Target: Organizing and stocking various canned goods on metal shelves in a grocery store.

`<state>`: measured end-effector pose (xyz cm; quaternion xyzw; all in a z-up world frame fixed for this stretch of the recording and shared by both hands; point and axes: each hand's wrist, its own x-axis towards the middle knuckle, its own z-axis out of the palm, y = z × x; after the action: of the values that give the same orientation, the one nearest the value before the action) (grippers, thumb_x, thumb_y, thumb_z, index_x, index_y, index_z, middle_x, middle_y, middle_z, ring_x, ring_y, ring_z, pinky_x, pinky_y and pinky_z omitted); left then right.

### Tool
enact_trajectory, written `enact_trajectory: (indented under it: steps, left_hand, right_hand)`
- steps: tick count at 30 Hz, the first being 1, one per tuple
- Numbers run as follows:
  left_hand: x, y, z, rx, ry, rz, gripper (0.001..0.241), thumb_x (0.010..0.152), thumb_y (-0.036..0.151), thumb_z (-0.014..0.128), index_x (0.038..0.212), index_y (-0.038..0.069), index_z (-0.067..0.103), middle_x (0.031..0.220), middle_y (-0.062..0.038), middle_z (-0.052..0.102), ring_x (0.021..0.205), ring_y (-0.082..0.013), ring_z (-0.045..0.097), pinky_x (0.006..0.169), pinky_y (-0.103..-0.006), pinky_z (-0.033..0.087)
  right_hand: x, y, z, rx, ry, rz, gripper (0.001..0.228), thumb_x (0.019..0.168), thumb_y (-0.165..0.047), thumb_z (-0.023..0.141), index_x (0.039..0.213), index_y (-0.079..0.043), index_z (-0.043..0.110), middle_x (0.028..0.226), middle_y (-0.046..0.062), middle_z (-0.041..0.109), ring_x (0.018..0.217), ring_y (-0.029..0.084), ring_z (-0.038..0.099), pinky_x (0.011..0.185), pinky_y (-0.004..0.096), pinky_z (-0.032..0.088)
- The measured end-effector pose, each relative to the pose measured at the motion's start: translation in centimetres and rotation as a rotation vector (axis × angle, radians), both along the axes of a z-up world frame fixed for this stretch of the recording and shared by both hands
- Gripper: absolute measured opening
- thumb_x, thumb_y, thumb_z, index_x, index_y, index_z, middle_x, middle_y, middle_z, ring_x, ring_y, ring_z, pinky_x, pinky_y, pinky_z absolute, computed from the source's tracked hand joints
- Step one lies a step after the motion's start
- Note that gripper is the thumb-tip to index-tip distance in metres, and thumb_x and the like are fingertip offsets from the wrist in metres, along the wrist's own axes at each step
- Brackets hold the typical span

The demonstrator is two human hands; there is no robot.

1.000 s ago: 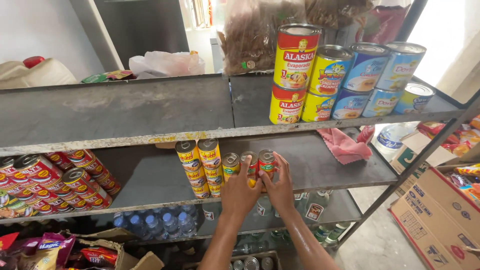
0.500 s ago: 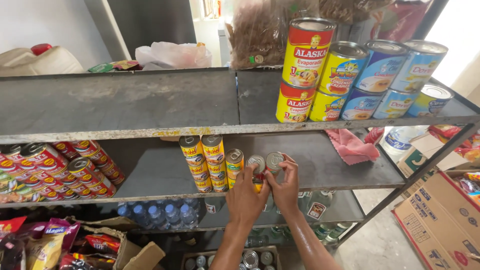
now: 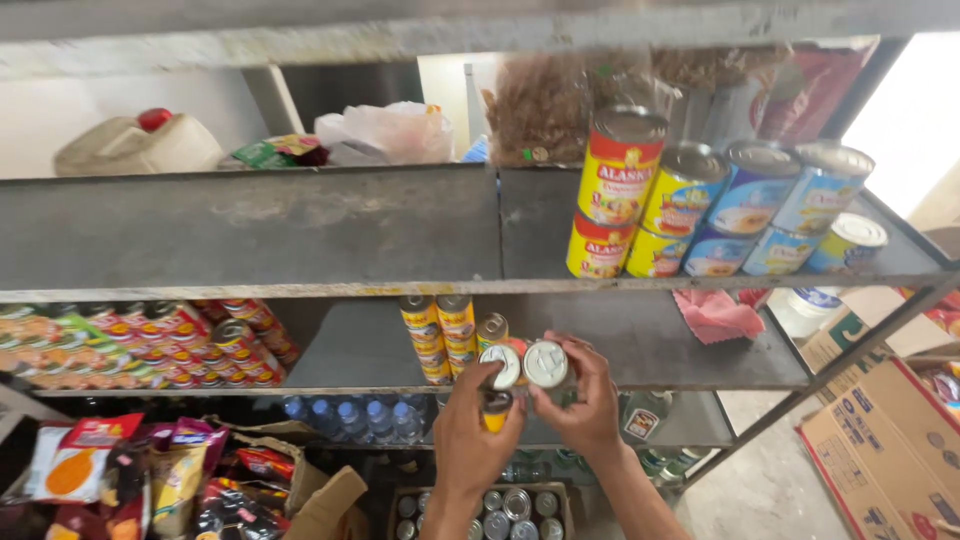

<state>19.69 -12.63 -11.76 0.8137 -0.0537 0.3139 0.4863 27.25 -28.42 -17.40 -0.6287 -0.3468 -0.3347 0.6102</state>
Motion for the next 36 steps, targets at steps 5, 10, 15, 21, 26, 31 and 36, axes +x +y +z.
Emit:
enact_trajectory:
  steps: [5, 10, 15, 21, 26, 31, 36]
  left_hand:
    - [-3.8, 3.2, 4.5, -0.186, -0.052, -0.09, 0.075, 0.078, 0.013, 0.081, 0.143, -0.002, 0.046, 0.126, -0.016, 0.069, 0.114, -0.0247, 0.071, 0.095, -0.035, 0.054]
    - [-8.1, 6.7, 8.4, -0.439, 0.055, -0.029, 0.081, 0.074, 0.006, 0.083, 0.146, 0.001, 0.047, 0.123, -0.013, 0.072, 0.108, -0.0178, 0.068, 0.095, -0.0326, 0.054]
    - [-13.2, 9.7, 13.0, -0.336, -0.075, 0.077, 0.07, 0.072, 0.003, 0.082, 0.137, -0.001, 0.057, 0.127, -0.014, 0.067, 0.115, -0.0195, 0.066, 0.099, -0.0334, 0.051]
    - [-19.8, 13.4, 16.7, -0.257, -0.125, 0.242, 0.063, 0.069, 0.007, 0.086, 0.128, 0.001, 0.064, 0.124, -0.014, 0.071, 0.115, -0.0232, 0.07, 0.1, -0.0357, 0.053]
    - [-25.5, 14.8, 20.1, -0.147, -0.094, 0.447, 0.064, 0.067, 0.012, 0.091, 0.125, 0.004, 0.066, 0.126, -0.014, 0.071, 0.116, -0.0257, 0.07, 0.101, -0.0377, 0.052]
    - [-30.8, 16.1, 22.5, -0.135, -0.168, 0.513, 0.057, 0.07, 0.012, 0.089, 0.122, 0.004, 0.065, 0.138, -0.016, 0.067, 0.124, -0.0279, 0.068, 0.104, -0.038, 0.052]
    - [-36.3, 17.4, 24.2, -0.16, -0.196, 0.609, 0.059, 0.07, 0.007, 0.086, 0.125, 0.004, 0.065, 0.133, -0.014, 0.071, 0.123, -0.0277, 0.07, 0.104, -0.0365, 0.053]
  right_hand:
    - [-3.3, 2.2, 6.6, -0.059, 0.098, 0.138, 0.076, 0.075, 0.005, 0.08, 0.142, -0.005, 0.044, 0.142, 0.023, 0.057, 0.129, 0.031, 0.061, 0.106, 0.041, 0.053]
    - [-6.6, 6.1, 11.7, -0.104, 0.021, 0.349, 0.074, 0.077, 0.004, 0.081, 0.142, -0.006, 0.046, 0.139, 0.021, 0.06, 0.131, 0.031, 0.062, 0.109, 0.041, 0.054]
    - [-9.5, 9.6, 15.7, -0.056, 0.041, 0.609, 0.074, 0.08, 0.004, 0.08, 0.144, -0.008, 0.044, 0.142, 0.023, 0.059, 0.135, 0.035, 0.06, 0.112, 0.045, 0.052]
    - [-13.3, 14.0, 19.7, -0.06, 0.019, 0.817, 0.074, 0.08, 0.004, 0.081, 0.143, -0.011, 0.046, 0.142, 0.023, 0.059, 0.135, 0.035, 0.06, 0.114, 0.049, 0.05]
    - [-16.8, 17.2, 22.2, -0.041, 0.104, 1.052, 0.075, 0.081, 0.006, 0.08, 0.144, -0.011, 0.044, 0.143, 0.024, 0.056, 0.138, 0.036, 0.057, 0.117, 0.051, 0.047]
    - [-20.4, 20.8, 24.8, 0.007, 0.172, 1.224, 0.073, 0.084, 0.009, 0.077, 0.145, -0.012, 0.042, 0.144, 0.025, 0.056, 0.138, 0.036, 0.057, 0.114, 0.049, 0.05]
    - [-24.3, 24.8, 26.8, -0.025, 0.132, 1.356, 0.075, 0.083, 0.009, 0.077, 0.146, -0.011, 0.041, 0.144, 0.025, 0.056, 0.136, 0.035, 0.058, 0.114, 0.049, 0.05]
